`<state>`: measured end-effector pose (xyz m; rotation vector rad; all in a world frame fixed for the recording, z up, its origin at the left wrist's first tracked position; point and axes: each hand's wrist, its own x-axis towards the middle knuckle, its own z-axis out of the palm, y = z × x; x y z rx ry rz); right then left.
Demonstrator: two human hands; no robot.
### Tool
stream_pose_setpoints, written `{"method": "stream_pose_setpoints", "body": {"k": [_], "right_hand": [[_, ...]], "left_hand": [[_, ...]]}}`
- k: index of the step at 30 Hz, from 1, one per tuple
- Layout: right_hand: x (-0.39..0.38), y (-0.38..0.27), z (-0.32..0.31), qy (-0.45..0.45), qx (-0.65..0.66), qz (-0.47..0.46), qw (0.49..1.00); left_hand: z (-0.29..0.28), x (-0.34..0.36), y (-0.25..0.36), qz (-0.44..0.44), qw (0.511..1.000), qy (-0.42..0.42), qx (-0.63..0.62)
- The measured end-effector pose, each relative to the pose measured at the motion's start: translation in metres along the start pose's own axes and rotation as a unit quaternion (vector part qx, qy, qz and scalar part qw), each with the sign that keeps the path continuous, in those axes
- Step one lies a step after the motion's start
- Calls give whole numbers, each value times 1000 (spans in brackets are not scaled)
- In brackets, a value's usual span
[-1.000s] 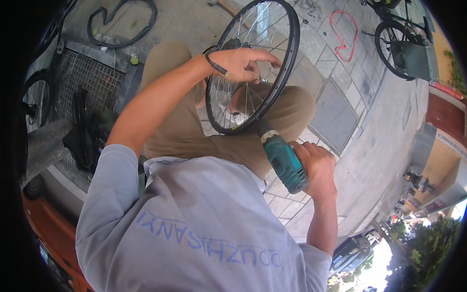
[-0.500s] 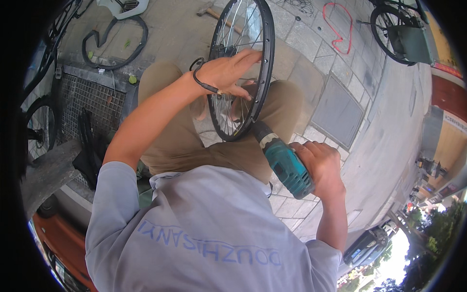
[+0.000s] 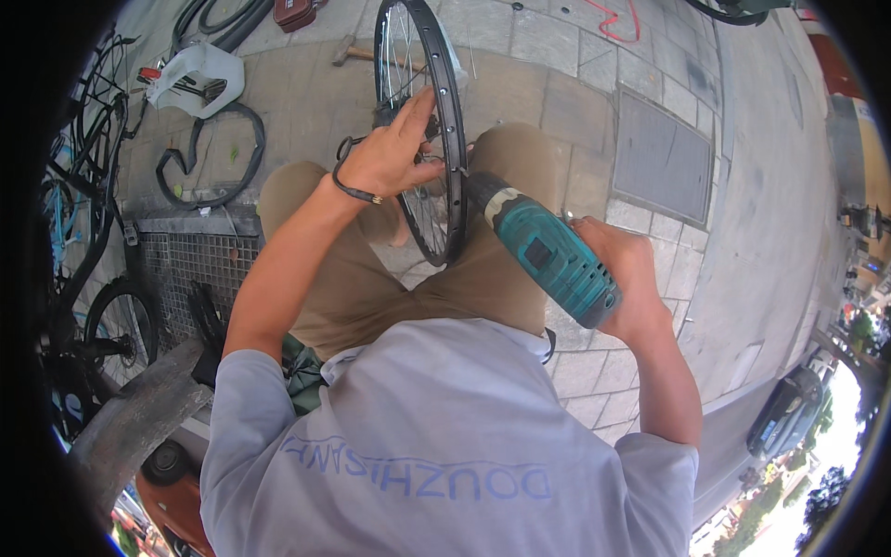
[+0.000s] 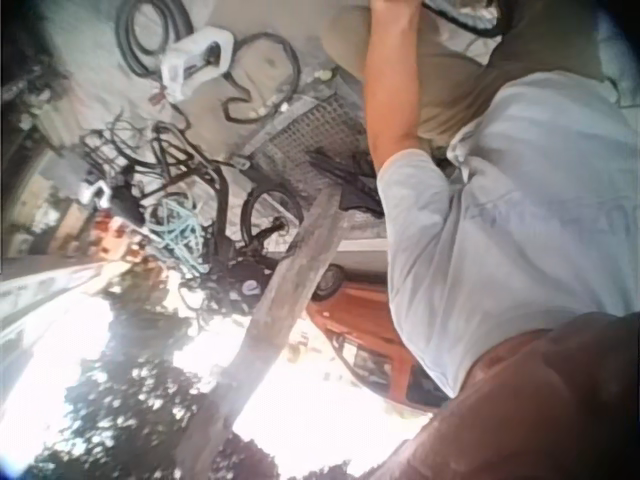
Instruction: The person uses a cordless drill to tighten the spokes of a bicycle wheel. They rotate the wheel and systematically tighten each spoke nipple while seated on the ground.
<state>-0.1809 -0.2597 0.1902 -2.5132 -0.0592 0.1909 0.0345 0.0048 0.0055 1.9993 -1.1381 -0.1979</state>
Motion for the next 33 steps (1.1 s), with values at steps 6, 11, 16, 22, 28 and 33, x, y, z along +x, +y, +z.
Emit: {"method": "stream_pose_setpoints", "body": {"k": [6,11,16,22,28,33], "right_hand": [[6,10,7,-12,11,-3,1000],[7,13,4,-25,-6,-19,999],[13,9,3,-28,-16,-6,999],[16,-9,-6,-53,-6,53,997],[20,-28,-30,-83,-7,144,986],[18,-30,-23,-93,2,163,982]], "left_hand": [[-4,2,-2,-39,998,-30,-36],[-6,3,1,-60,997,-32,-38],[-7,4,0,-56,997,-32,-40],[-3,5,1,-39,999,-30,-20],[15,25,9,36,999,-3,5],[31,30,13,19,1000,-5,18]]}}
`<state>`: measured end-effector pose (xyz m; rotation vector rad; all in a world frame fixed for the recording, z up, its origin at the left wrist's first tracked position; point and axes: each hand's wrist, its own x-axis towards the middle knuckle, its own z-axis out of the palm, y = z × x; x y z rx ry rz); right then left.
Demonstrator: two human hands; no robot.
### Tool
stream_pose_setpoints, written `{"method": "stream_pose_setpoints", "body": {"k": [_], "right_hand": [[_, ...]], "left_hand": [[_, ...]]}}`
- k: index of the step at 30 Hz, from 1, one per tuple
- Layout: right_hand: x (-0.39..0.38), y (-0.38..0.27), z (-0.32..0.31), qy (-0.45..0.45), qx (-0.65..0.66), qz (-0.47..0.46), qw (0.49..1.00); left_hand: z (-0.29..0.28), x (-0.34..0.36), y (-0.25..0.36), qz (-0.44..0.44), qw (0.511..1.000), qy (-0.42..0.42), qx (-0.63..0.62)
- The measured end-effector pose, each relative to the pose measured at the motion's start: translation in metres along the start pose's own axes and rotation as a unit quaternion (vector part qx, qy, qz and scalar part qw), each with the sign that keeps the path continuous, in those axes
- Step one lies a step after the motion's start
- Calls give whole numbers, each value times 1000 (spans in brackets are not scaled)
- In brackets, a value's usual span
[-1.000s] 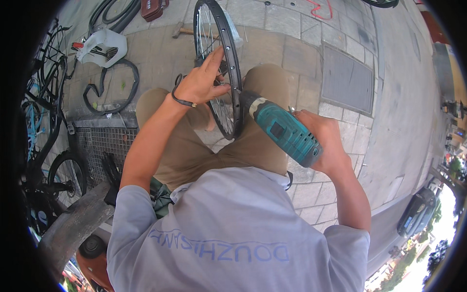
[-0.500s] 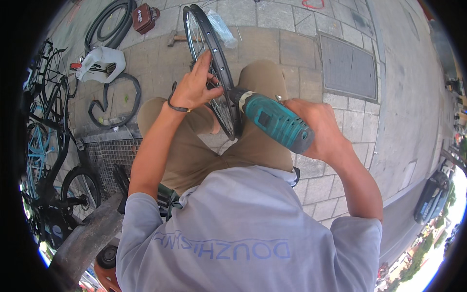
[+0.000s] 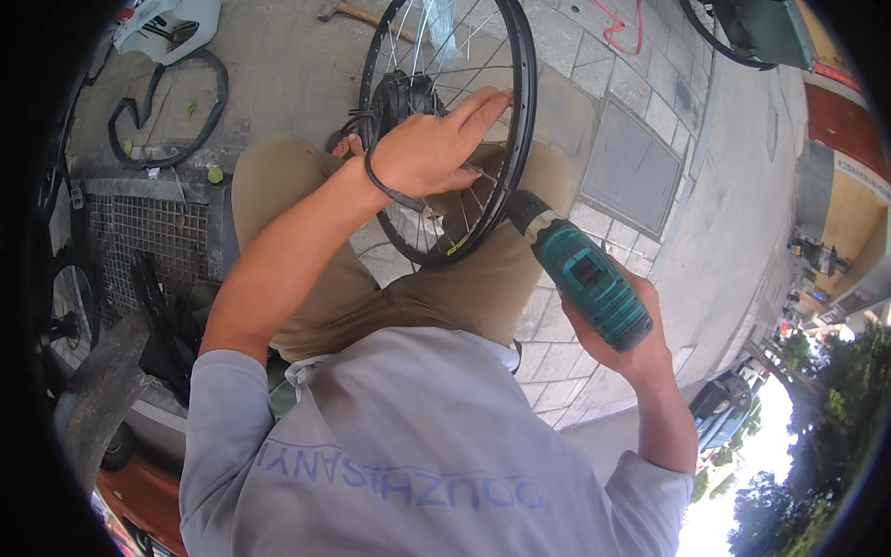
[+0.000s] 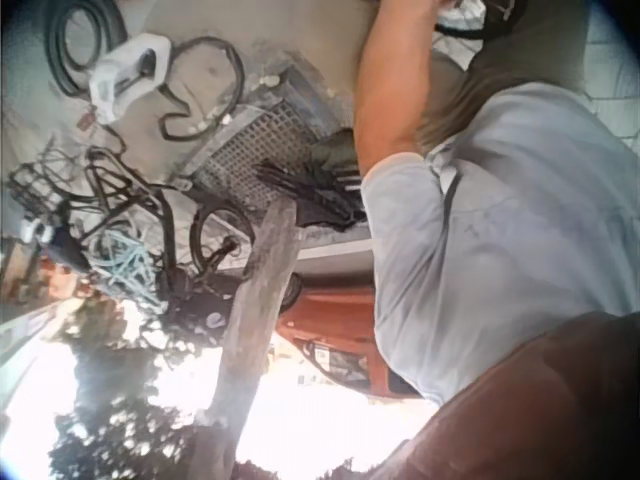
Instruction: The person uses a cordless drill to tighten the spokes of a bicycle wheel. They rotate the wheel and systematically tighten each spoke nipple while seated on the ground.
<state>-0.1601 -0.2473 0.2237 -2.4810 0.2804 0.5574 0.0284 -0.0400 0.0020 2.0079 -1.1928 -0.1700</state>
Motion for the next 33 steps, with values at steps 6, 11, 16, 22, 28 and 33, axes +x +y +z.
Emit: {"method": "stream_pose_setpoints", "body": {"k": [6,11,16,22,28,33], "right_hand": [[7,-5,-8,-22,-117,-73,990],[6,-1,-14,-54,-137,30,989],[-5,20,-10,-32,-167,5,985],[-6,34,-19,-69,-315,-113,940],[-5,25,-12,-32,-209,-12,977],[-1,21,-13,-33,-219,-56,974]], "left_hand": [[20,6,7,-3,995,102,19],[29,7,10,-13,990,140,22],[32,8,12,-16,986,166,19],[30,9,14,-24,987,155,25],[37,9,14,-20,985,171,9],[32,9,13,-22,987,157,-10]]}}
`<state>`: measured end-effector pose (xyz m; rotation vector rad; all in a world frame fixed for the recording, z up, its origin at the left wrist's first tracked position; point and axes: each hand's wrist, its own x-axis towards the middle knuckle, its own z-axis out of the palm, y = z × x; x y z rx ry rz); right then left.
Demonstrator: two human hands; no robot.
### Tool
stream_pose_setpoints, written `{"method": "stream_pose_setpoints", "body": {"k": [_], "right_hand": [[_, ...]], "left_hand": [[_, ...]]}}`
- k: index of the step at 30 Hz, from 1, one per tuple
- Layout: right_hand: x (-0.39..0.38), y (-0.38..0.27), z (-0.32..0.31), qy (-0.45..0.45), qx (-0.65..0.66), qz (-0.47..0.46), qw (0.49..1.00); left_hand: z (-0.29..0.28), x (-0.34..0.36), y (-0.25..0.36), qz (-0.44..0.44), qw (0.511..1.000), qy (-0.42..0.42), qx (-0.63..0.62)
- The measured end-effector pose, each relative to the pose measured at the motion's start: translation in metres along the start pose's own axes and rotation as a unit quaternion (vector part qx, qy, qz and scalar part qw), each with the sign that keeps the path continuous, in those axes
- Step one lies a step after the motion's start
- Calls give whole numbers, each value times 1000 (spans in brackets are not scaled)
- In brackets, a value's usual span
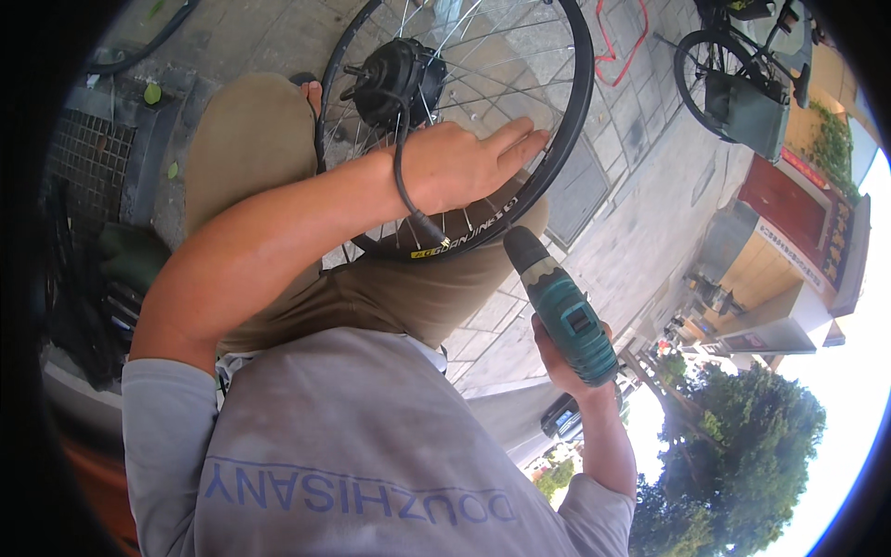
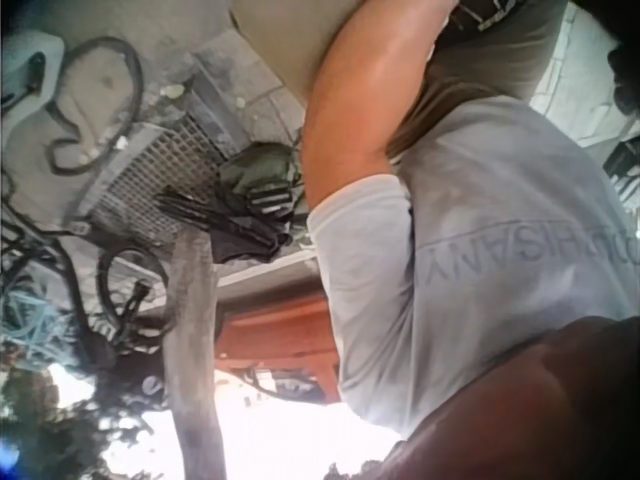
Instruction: The person uses a cordless drill to tighten the spokes of a bicycle wheel. They rotate the wheel and systematically tighten each spoke nipple while seated on the ground.
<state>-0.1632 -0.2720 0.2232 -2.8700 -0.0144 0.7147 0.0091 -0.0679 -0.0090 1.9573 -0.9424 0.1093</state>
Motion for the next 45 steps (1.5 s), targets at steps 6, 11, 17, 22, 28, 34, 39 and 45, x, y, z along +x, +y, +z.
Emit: {"method": "stream_pose_setpoints", "body": {"k": [6,11,17,22,28,34,39,45], "right_hand": [[4,10,-3,-24,-22,-26,999],[3,15,-3,-18,3,-8,1000],[10,10,-5,-13,-11,-52,999],[10,12,-7,-20,-30,-60,998],[17,3,-16,-22,-14,-74,997],[15,16,-15,-27,42,-54,997],[5,5,-7,-4,80,-36,996],[0,-9,0,8,83,-109,991]], "left_hand": [[2,1,-1,4,1000,-10,-4],[1,0,1,11,1000,0,6],[0,0,-1,13,1000,6,-6],[1,-1,0,17,1000,0,-4],[-20,2,-9,28,996,-72,-49],[-30,5,-31,39,978,-75,-190],[-43,6,-30,-11,968,-70,-239],[-76,-13,-2,-95,939,-126,-306]]}}
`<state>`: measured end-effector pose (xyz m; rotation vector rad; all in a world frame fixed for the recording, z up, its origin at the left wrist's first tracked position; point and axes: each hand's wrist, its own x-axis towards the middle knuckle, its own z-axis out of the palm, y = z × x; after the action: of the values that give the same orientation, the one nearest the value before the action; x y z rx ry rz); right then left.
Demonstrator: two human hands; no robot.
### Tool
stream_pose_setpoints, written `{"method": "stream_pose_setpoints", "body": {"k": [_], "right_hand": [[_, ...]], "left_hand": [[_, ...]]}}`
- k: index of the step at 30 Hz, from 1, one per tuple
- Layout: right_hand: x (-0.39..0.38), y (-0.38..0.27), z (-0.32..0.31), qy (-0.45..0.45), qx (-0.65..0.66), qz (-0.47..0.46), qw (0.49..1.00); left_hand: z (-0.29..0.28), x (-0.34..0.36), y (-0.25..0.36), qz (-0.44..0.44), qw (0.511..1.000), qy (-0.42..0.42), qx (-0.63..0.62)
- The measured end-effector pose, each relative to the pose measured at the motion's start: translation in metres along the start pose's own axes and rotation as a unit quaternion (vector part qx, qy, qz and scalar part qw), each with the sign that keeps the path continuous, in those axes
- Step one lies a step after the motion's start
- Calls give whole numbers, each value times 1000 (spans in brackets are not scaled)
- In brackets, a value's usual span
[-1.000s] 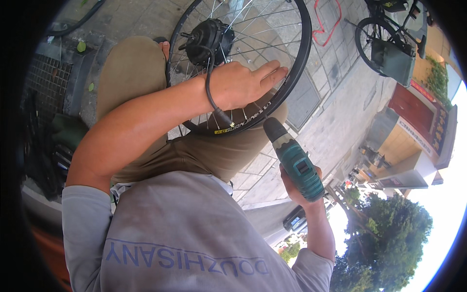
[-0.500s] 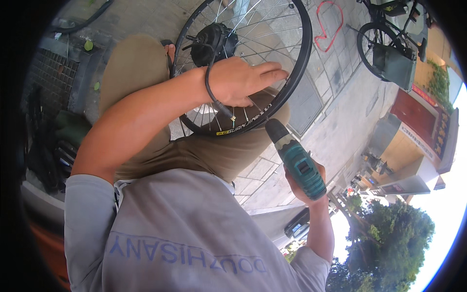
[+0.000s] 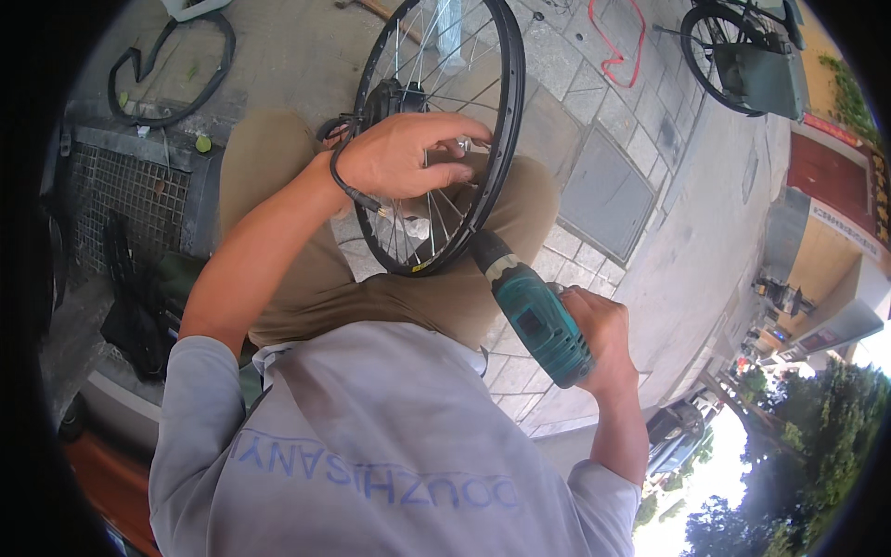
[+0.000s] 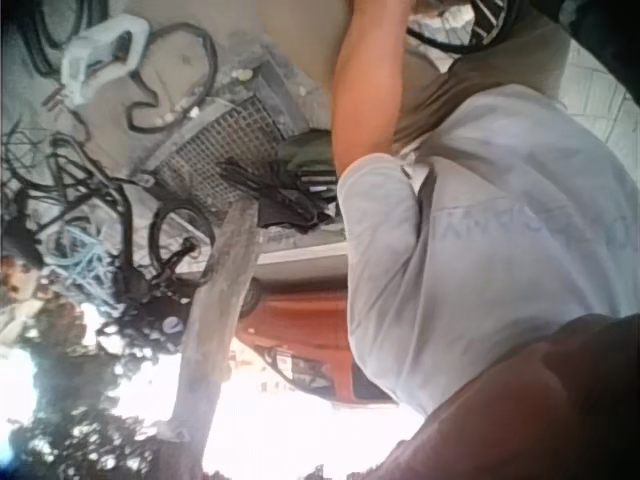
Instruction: The person uses a cordless drill to tighten the spokes of a bicycle wheel. They rotate the wheel and systematically tighten each spoke nipple while seated on the ground.
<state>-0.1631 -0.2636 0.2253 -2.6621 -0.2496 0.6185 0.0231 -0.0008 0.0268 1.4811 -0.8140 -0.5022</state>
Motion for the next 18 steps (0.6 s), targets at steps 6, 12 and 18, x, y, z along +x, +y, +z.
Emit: {"method": "stream_pose_setpoints", "body": {"k": [6,12,18], "right_hand": [[-7,-13,12,49,-74,-34,996],[2,-12,-1,78,-190,-115,972],[-7,8,1,135,-33,-78,987]], "left_hand": [[23,-9,-29,65,998,-19,-13],[23,-12,-30,19,999,7,-42],[22,-18,-24,-2,1000,11,-21]]}}
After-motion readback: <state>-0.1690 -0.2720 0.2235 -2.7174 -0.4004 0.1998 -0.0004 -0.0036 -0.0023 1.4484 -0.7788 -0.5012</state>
